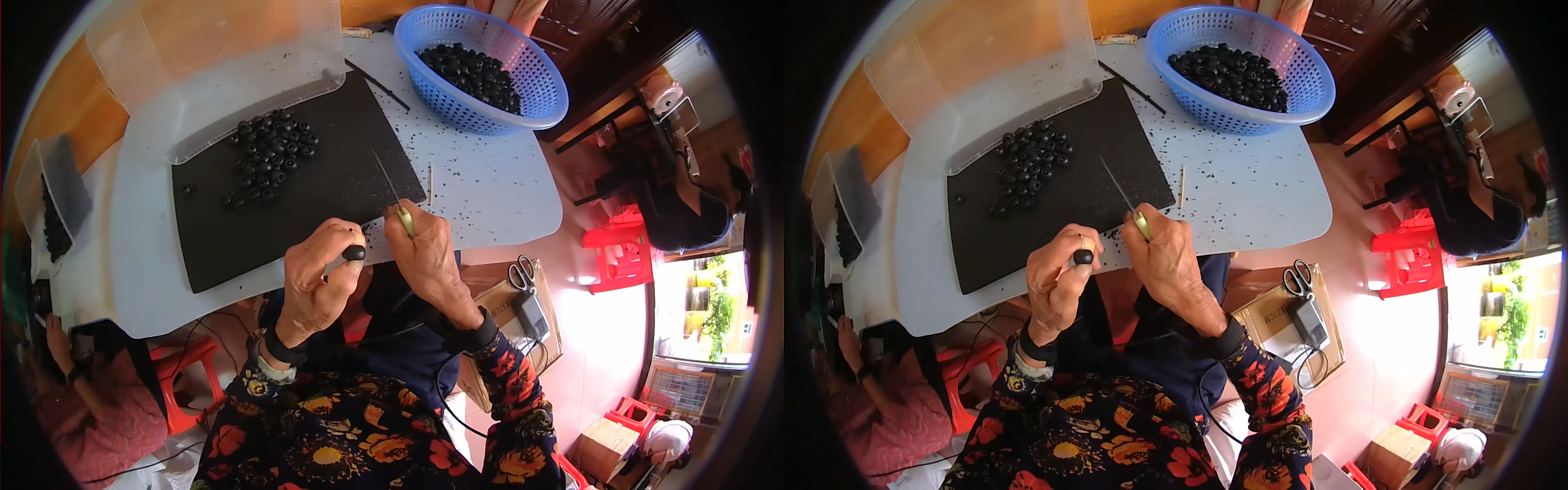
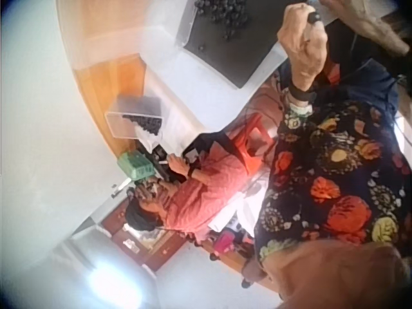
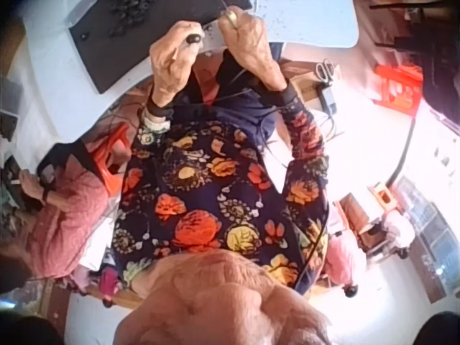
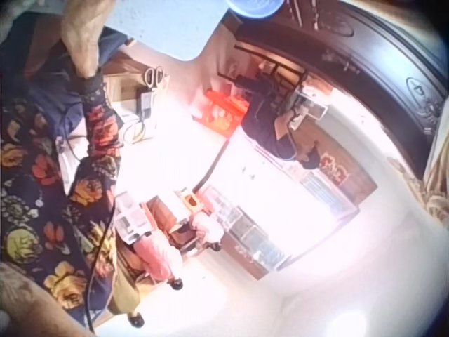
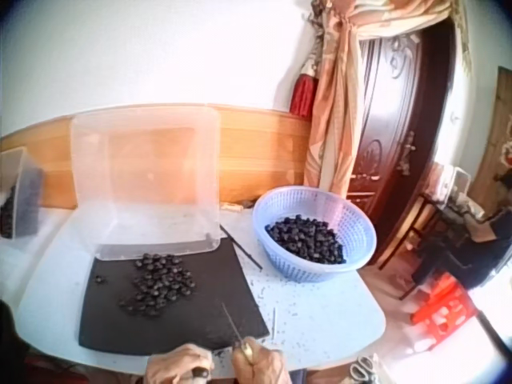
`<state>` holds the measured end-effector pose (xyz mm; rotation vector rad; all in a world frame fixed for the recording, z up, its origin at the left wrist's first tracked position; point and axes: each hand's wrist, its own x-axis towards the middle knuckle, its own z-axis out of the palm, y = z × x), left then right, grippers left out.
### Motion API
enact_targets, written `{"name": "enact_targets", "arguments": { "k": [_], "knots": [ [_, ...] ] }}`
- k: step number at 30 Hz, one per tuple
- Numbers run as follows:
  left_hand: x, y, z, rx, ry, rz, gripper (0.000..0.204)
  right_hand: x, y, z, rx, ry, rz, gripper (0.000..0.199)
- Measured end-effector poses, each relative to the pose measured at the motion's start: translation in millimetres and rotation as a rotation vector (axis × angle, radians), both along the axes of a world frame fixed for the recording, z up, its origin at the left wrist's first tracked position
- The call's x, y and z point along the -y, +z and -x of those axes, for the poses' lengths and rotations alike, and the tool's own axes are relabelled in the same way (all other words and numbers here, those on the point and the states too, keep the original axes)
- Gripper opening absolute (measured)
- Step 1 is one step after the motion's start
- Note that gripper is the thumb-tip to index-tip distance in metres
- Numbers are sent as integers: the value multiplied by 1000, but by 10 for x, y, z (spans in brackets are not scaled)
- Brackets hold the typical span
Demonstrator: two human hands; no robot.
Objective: The person is using a knife and a small stick to remove pits from small black fruits on a board.
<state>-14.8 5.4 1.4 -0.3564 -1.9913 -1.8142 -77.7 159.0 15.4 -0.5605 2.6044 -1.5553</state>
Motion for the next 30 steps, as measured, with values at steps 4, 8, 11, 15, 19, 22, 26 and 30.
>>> {"name": "enact_targets", "arguments": {
  "k": [4,8,11,15,19,22,26,30],
  "knots": [
    [22,28,27,6,-42,-33,20,-27,-64,6,-8,-4,48,23],
    [24,27,35,2,-46,-37,20,-58,-80,29,53,8,69,22],
    [28,36,17,72,-18,-4,19,-74,-96,40,31,63,70,21],
    [22,-20,53,72,77,94,16,-79,-62,-60,43,208,121,13],
    [-10,14,78,63,191,200,14,-21,-53,-199,25,200,97,12],
    [-8,11,75,60,214,258,15,-3,-99,-227,7,195,39,14],
    [-9,-29,90,3,237,296,18,5,-97,-229,-12,208,30,15],
    [-18,-43,99,-15,233,311,20,-11,-104,-219,-22,203,21,16]
  ]
}}
